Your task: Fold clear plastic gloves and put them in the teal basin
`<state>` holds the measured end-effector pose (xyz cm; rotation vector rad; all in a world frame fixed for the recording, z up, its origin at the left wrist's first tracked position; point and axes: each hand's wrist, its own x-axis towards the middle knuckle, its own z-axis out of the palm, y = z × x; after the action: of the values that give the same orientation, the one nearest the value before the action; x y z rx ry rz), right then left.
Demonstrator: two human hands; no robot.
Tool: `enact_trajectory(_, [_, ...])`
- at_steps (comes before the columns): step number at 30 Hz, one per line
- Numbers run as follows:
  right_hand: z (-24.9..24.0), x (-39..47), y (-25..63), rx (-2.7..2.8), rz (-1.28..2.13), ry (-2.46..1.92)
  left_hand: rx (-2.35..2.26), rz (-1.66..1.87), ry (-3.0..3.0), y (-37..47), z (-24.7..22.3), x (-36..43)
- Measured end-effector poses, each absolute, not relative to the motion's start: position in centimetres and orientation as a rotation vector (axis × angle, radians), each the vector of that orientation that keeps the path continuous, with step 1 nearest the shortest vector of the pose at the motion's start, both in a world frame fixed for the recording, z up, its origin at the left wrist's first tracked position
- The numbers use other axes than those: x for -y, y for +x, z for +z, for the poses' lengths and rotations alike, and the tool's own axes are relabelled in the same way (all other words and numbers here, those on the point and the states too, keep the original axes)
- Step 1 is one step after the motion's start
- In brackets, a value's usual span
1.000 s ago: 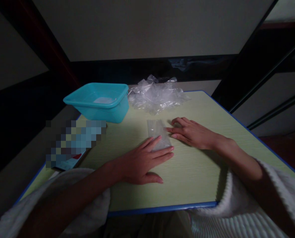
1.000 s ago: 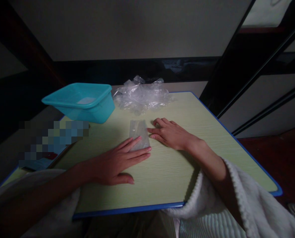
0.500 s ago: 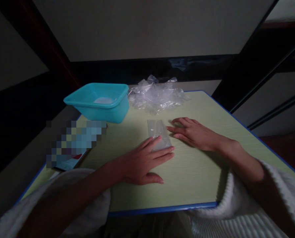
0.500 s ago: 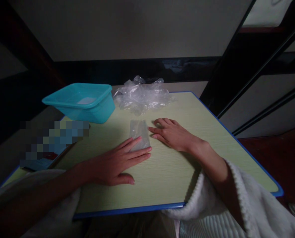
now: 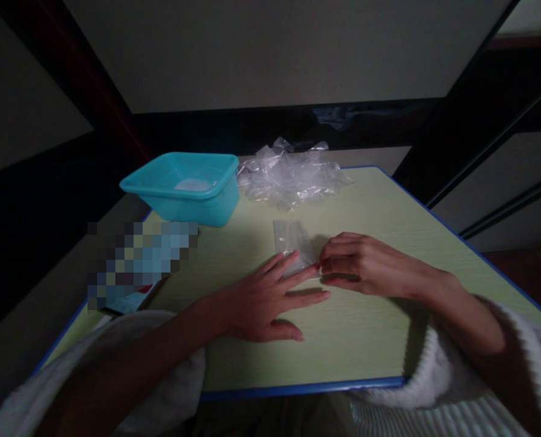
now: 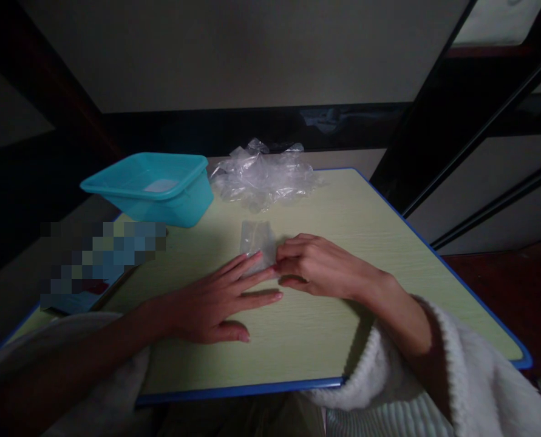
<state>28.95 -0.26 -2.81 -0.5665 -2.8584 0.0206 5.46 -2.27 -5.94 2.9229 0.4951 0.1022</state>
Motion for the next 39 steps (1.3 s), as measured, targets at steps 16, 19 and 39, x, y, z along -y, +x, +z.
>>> enact_trajectory(16, [-3.9, 0.7, 27.9, 2.888, -0.537, -0.44, -0.488, 0.155, 2.925, 5.5, -6.2, 2.2])
enact_trajectory(19, [-3.8, 0.8, 27.9, 2.885, -0.555, -0.44, -0.489, 0.158, 2.909, 5.5, -6.2, 2.1])
enact_trajectory(39, [-3.7, 0.8, 28.0, 2.647, -0.25, -0.603, -0.808, 0.794, 2.976, 5.5, -7.0, 1.8])
